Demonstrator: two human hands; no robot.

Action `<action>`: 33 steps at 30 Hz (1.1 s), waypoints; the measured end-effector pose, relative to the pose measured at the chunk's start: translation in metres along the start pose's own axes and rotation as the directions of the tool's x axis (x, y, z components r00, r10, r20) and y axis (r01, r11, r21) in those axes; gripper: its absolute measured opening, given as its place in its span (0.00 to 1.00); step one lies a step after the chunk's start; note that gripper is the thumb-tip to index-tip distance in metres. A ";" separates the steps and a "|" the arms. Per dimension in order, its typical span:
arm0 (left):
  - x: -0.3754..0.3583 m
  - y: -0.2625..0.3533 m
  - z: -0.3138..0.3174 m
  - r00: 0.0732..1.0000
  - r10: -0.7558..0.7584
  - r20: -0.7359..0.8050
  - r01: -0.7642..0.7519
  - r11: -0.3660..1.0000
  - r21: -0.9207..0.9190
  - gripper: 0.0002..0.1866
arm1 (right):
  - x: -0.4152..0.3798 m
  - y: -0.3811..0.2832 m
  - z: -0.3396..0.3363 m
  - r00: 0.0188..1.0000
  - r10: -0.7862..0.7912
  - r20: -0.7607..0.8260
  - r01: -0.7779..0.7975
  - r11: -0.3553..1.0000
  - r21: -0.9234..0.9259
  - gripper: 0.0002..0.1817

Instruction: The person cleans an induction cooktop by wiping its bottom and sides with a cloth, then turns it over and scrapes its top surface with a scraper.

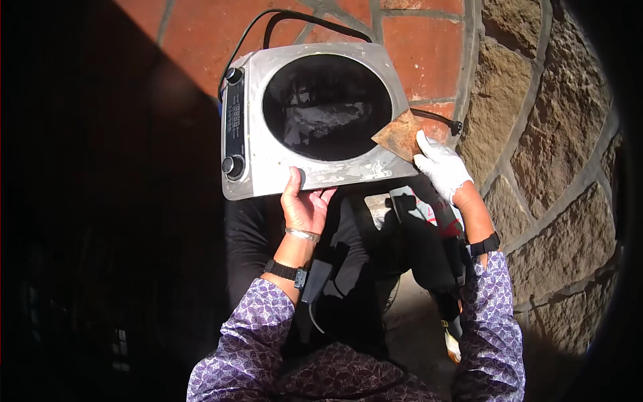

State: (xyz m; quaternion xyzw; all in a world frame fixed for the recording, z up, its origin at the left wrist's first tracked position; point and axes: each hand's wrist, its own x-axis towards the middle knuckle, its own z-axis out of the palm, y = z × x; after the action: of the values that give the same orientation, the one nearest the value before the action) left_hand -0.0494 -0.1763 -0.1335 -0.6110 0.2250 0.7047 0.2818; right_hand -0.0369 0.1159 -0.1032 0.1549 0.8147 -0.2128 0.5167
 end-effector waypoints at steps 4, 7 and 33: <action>-0.004 0.006 0.010 1.000 0.001 -0.027 -0.001 1.000 0.012 0.31 | -0.014 0.019 -0.027 0.995 -0.046 0.092 0.048 0.999 -0.021 0.31; -0.003 0.000 0.011 0.997 0.002 -0.072 -0.003 1.000 -0.021 0.29 | -0.001 0.018 -0.073 0.957 0.112 0.267 -0.081 0.989 -0.122 0.30; -0.007 0.001 0.020 0.993 0.002 -0.118 -0.010 0.998 -0.067 0.31 | 0.018 -0.014 -0.060 0.866 -0.434 0.250 0.467 0.880 -0.089 0.30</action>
State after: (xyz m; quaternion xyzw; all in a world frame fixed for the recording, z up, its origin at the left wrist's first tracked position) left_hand -0.0640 -0.1649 -0.1237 -0.6599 0.2191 0.6757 0.2450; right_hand -0.0975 0.1349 -0.0950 -0.1029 0.7786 -0.2833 0.5504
